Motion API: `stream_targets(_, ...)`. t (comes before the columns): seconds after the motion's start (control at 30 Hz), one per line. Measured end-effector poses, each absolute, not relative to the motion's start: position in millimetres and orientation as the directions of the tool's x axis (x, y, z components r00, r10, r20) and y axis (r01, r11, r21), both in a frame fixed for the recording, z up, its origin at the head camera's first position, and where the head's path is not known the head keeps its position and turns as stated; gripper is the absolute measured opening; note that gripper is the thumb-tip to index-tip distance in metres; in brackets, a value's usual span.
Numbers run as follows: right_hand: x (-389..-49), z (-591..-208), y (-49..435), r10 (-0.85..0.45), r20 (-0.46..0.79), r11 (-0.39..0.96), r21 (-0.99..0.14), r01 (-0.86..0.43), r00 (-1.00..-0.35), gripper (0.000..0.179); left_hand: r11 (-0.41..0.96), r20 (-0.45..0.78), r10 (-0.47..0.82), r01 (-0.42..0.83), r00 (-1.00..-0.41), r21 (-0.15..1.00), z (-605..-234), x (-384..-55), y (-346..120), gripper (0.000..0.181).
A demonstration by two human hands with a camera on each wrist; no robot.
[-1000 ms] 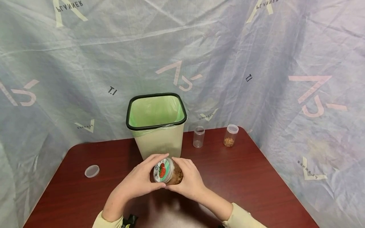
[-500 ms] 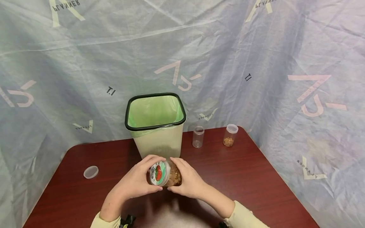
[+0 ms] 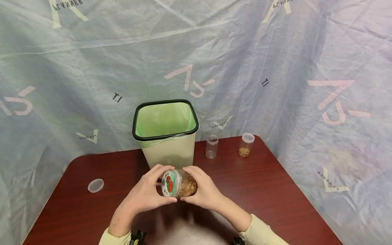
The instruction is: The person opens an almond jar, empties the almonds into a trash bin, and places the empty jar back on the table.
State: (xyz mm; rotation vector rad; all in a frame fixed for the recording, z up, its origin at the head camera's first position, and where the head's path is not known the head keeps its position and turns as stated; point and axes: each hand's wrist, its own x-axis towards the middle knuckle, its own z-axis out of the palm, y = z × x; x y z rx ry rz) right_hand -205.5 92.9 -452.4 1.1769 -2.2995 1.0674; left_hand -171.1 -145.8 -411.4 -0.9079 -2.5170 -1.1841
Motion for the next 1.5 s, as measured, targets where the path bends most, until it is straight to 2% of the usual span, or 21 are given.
stream_targets(0.2,-205.2,-451.9,89.3,-0.516,0.607,0.424,-0.432,-0.796,-0.604,0.093,0.547,0.403,0.373,0.549,-0.836,0.632,-411.3,-169.3,-145.3,0.080)
stream_targets(0.5,-207.3,-452.1,92.1,-0.516,0.629,0.479,-0.351,-0.805,-0.581,0.094,0.822,0.328,0.256,0.383,-0.910,0.422,-409.9,-165.1,-133.4,0.079)
stream_targets(0.67,-209.2,-451.7,94.5,-0.515,0.616,0.510,-0.339,-0.791,-0.596,0.094,0.856,0.272,0.219,0.318,-0.937,0.408,-411.4,-164.4,-133.1,0.084)
stream_targets(0.9,-209.9,-452.9,96.2,-0.510,0.594,0.520,-0.363,-0.773,-0.622,0.095,0.860,0.230,0.220,0.300,-0.948,0.413,-418.0,-160.3,-139.1,0.096)
stream_targets(1.07,-210.1,-454.8,96.8,-0.505,0.593,0.527,-0.364,-0.768,-0.627,0.096,0.810,0.245,0.298,0.380,-0.923,0.446,-421.8,-156.7,-149.0,0.109)
stream_targets(1.2,-210.7,-457.3,98.2,-0.507,0.584,0.541,-0.357,-0.761,-0.634,0.097,0.751,0.306,0.402,0.502,-0.863,0.430,-421.2,-155.7,-155.7,0.117)
stream_targets(1.33,-211.6,-459.0,99.0,-0.512,0.575,0.545,-0.357,-0.759,-0.638,0.096,0.718,0.382,0.481,0.605,-0.789,0.345,-419.4,-158.6,-156.7,0.112)
stream_targets(1.5,-212.3,-460.3,99.1,-0.527,0.556,0.547,-0.357,-0.757,-0.643,0.096,0.694,0.426,0.524,0.660,-0.738,0.288,-419.1,-163.1,-156.6,0.104)
